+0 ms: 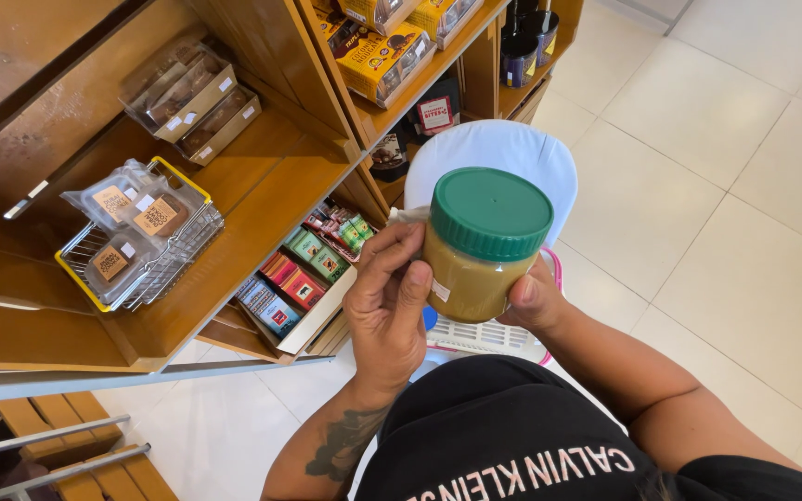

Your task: Wiping peanut butter jars with a cloth and arranging them on a wooden display shelf.

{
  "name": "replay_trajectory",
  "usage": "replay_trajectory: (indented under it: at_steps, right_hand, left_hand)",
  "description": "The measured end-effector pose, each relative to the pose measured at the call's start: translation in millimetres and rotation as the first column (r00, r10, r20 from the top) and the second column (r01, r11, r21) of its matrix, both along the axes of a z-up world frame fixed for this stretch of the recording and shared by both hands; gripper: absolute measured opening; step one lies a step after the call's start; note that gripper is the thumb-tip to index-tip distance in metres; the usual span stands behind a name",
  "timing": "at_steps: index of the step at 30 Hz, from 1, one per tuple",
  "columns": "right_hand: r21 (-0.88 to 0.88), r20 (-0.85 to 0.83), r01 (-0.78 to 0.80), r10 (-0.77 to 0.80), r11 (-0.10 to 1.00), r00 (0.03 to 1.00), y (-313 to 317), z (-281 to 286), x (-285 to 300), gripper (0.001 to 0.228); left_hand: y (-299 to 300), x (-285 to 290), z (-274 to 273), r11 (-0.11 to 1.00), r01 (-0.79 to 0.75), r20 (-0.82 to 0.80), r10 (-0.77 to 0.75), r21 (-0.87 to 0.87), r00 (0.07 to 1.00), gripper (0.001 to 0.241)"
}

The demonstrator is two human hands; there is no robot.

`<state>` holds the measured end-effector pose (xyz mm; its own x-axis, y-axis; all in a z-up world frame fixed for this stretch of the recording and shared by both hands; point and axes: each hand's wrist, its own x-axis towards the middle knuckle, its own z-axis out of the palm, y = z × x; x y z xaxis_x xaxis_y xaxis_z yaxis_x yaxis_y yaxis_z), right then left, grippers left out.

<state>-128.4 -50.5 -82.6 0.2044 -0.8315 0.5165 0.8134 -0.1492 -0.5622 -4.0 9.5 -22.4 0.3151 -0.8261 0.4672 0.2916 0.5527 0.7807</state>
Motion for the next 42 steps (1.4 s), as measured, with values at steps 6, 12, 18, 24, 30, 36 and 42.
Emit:
replay_trajectory:
  at_steps: [6,12,18,24,30,36,42]
  right_hand:
    - [-0.047,-0.015,0.067,-0.068,0.997,0.998,8,23,8,0.076]
    - [-0.027,-0.231,0.191,-0.192,0.981,0.954,-6,6,-2,0.067]
    - [-0.097,-0.501,0.339,-0.340,0.936,0.796,-4,42,-9,0.059]
    - [-0.434,-0.648,0.291,-0.520,0.853,0.556,13,65,0,0.082]
    - [-0.460,-0.731,0.102,-0.441,0.882,0.520,7,66,-13,0.099]
    - [-0.475,-0.786,-0.009,-0.421,0.880,0.453,-2,57,-39,0.089]
    - [-0.551,-0.602,0.457,-0.712,0.698,0.360,-11,108,-52,0.051]
  left_hand:
    - [-4,-4,-5,1.000,-0.010,-0.043,0.010,0.014,0.999,0.029]
    - [-15,-5,-3,0.992,0.064,-0.052,-0.058,0.113,0.997,0.033]
    - [-3,7,26,0.983,0.019,0.272,-0.068,0.182,0.960,0.068]
    - [-1,3,28,0.950,0.144,0.247,-0.215,0.278,0.945,0.099]
    - [-11,4,-1,0.976,-0.053,0.170,0.017,0.211,0.985,0.098]
    - [-17,28,-2,0.988,-0.038,0.207,0.006,0.152,0.978,0.095]
    - [-15,33,0,0.980,-0.198,0.404,0.171,0.026,0.899,0.094]
